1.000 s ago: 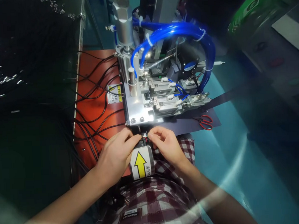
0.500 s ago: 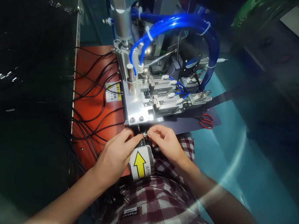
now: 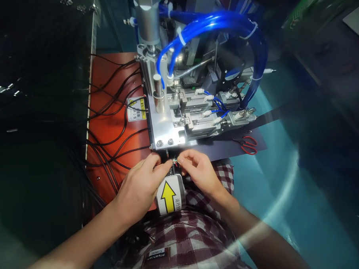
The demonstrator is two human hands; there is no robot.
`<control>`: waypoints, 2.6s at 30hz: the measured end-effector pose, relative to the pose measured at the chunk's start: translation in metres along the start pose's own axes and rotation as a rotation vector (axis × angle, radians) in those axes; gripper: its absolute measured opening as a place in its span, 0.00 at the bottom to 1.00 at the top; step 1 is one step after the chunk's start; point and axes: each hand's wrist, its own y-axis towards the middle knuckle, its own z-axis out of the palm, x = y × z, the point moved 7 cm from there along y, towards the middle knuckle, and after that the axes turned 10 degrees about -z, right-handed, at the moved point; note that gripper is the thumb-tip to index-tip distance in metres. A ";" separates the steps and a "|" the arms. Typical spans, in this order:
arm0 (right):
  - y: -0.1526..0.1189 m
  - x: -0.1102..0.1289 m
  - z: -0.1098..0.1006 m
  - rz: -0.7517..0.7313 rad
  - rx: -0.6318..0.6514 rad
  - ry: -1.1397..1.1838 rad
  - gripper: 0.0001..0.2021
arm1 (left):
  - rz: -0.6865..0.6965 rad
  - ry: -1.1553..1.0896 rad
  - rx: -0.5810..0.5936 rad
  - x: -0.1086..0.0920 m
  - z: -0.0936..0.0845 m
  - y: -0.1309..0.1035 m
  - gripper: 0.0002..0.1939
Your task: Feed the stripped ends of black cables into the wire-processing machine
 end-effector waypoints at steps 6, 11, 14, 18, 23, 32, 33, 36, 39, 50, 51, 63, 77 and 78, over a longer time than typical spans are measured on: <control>-0.001 0.000 -0.001 -0.030 0.005 -0.093 0.08 | 0.050 0.115 -0.039 -0.005 -0.003 0.000 0.16; -0.002 0.004 -0.002 -0.088 -0.018 -0.231 0.08 | 0.077 0.263 -0.071 -0.011 -0.004 0.001 0.16; -0.001 0.002 -0.002 -0.054 -0.013 -0.227 0.09 | 0.058 0.197 -0.054 -0.008 -0.002 0.001 0.15; 0.002 -0.008 0.004 0.098 0.061 -0.020 0.10 | 0.050 0.044 -0.049 -0.003 -0.002 0.001 0.14; 0.003 -0.007 0.004 0.086 0.042 0.065 0.10 | -0.011 0.013 0.060 0.001 0.000 0.000 0.15; 0.003 -0.007 0.002 0.007 0.049 -0.054 0.10 | 0.029 -0.042 -0.004 0.002 -0.006 0.001 0.15; 0.003 -0.007 0.002 -0.001 0.055 -0.063 0.09 | 0.040 -0.037 -0.014 0.003 -0.006 0.001 0.15; 0.003 -0.006 0.001 -0.010 0.054 -0.080 0.09 | 0.050 -0.044 -0.029 0.004 -0.005 -0.001 0.15; 0.003 -0.005 0.000 -0.005 0.040 -0.077 0.08 | 0.057 -0.058 -0.020 0.003 -0.004 -0.002 0.15; 0.004 -0.010 0.002 0.022 0.054 0.043 0.10 | 0.019 -0.051 -0.032 -0.002 -0.006 0.000 0.16; 0.004 -0.010 0.001 0.016 0.056 0.029 0.09 | 0.016 -0.058 -0.033 -0.002 -0.006 0.001 0.16; 0.005 -0.016 0.004 0.081 0.063 0.126 0.11 | 0.022 0.042 -0.060 -0.001 -0.009 0.000 0.15; 0.003 -0.001 0.004 -0.139 -0.118 -0.072 0.08 | 0.009 0.019 -0.068 0.004 -0.004 -0.004 0.15; 0.002 0.001 0.004 -0.188 -0.126 -0.133 0.08 | 0.010 0.009 -0.065 0.003 -0.004 -0.004 0.15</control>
